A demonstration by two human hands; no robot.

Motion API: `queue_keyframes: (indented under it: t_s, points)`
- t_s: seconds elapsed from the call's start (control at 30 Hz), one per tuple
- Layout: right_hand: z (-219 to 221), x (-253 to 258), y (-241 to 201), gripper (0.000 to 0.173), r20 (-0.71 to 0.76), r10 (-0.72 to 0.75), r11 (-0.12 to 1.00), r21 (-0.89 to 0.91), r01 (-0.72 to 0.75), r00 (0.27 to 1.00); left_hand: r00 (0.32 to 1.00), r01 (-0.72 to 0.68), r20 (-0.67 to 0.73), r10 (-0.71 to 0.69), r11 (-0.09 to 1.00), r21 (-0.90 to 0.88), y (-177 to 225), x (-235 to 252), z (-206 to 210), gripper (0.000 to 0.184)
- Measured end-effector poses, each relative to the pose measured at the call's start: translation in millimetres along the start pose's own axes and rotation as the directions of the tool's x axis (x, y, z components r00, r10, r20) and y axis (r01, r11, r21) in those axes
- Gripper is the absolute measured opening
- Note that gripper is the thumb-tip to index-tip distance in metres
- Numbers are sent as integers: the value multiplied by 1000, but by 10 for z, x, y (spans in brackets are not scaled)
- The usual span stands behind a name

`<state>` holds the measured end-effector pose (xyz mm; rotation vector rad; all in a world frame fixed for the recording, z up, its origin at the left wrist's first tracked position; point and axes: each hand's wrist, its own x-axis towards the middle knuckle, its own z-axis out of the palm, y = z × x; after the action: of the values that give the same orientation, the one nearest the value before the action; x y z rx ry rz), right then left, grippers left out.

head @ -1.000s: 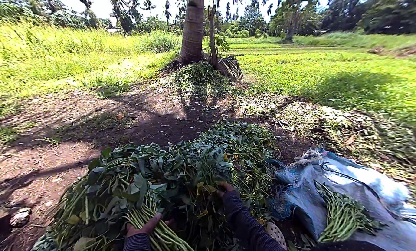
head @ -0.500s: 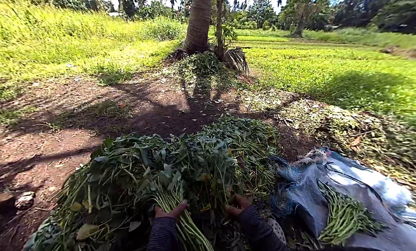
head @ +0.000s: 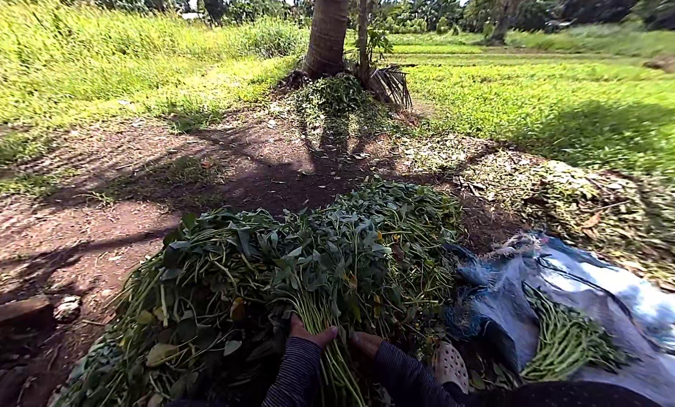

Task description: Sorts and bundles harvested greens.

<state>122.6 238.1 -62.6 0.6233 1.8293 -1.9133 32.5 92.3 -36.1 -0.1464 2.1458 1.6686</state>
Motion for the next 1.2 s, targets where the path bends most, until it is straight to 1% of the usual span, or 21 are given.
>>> queue_keyframes:
  t_s: [0.07, 0.17, 0.23, 0.3, 0.37, 0.43, 0.47, 0.53, 0.6, 0.67, 0.73, 0.77, 0.8, 0.83, 0.87, 0.93, 0.97, 1.0, 1.07, 1.13, 1.2]
  points:
    - [77, 67, -158, 60, -23, 104, 993, 62, -102, 994, 999, -38, 13, 37, 997, 70, -21, -42, 61, 119]
    - [253, 172, -180, 46, -226, 60, 967, 257, 0, 972, 995, -103, 2, 104, 983, 150, -125, -54, 144, 120]
    - [268, 265, -82, 42, -295, 35, 944, 324, 65, 955, 996, -87, -23, 90, 991, 103, -139, -56, 157, 119]
    - [224, 256, -31, 41, -285, -4, 986, 158, 51, 958, 996, -49, -66, 53, 997, 51, -135, -26, 138, 120]
    - [186, 185, -13, 41, -280, -109, 983, -176, 61, 954, 996, -12, -89, 12, 1000, 3, -139, 14, 121, 120]
    - [175, 69, -76, 42, -256, -180, 877, -480, 37, 950, 994, 29, -108, -33, 999, -39, -128, 33, 115, 120]
    - [163, 16, -115, 42, -227, -158, 824, -567, 2, 961, 992, 45, -119, -52, 997, -60, -119, 52, 103, 118]
    - [130, -51, -85, 42, -143, -77, 751, -660, -38, 987, 985, 57, -155, -74, 993, -107, -107, 128, 56, 115]
    - [95, -103, 43, 40, -58, 63, 708, -701, -86, 996, 980, 68, -175, -92, 988, -139, -83, 203, -12, 113]
    - [32, -51, 435, 38, -38, 40, 687, -725, -55, 998, 981, 74, -166, -98, 987, -144, -70, 265, -96, 111]
    - [-205, 156, 793, 47, 46, 143, 607, -793, -51, 989, 989, 81, -111, -99, 984, -159, -52, 293, -186, 111]
    - [-372, 200, 837, 55, 68, 207, 559, -827, -61, 976, 992, 81, -80, -95, 983, -167, -51, 298, -226, 110]
    - [-521, 151, 713, 63, 37, 231, 516, -852, -90, 972, 995, 78, -56, -89, 982, -173, -59, 301, -261, 108]
    - [-621, 69, 428, 68, -25, 231, 520, -841, -145, 973, 996, 82, -30, -89, 980, -183, -56, 292, -294, 105]
    - [-678, 41, 133, 66, -122, 166, 562, -804, -196, 979, 996, 82, -10, -86, 975, -207, -57, 295, -318, 102]
    - [-700, 183, -267, 51, -285, -89, 666, -729, -156, 954, 997, 79, 25, -75, 957, -279, -70, 312, -334, 97]
    - [-687, 327, -357, 49, -306, -198, 685, -723, -92, 931, 996, 85, 46, -74, 947, -311, -66, 302, -330, 96]
    - [-667, 475, -430, 52, -291, -251, 691, -721, -40, 923, 995, 89, 68, -69, 932, -352, -44, 285, -323, 93]
    - [-636, 735, -505, 50, -255, -271, 710, -704, 14, 928, 992, 82, 127, -28, 893, -443, -23, 255, -363, 87]
    - [-699, 946, -441, 38, -257, -303, 741, -669, 57, 918, 985, 27, 157, 65, 851, -524, -50, 258, -510, 72]
    - [-785, 948, -442, 36, -267, -294, 802, -592, 85, 918, 975, -47, 144, 167, 796, -604, -95, 325, -734, 56]
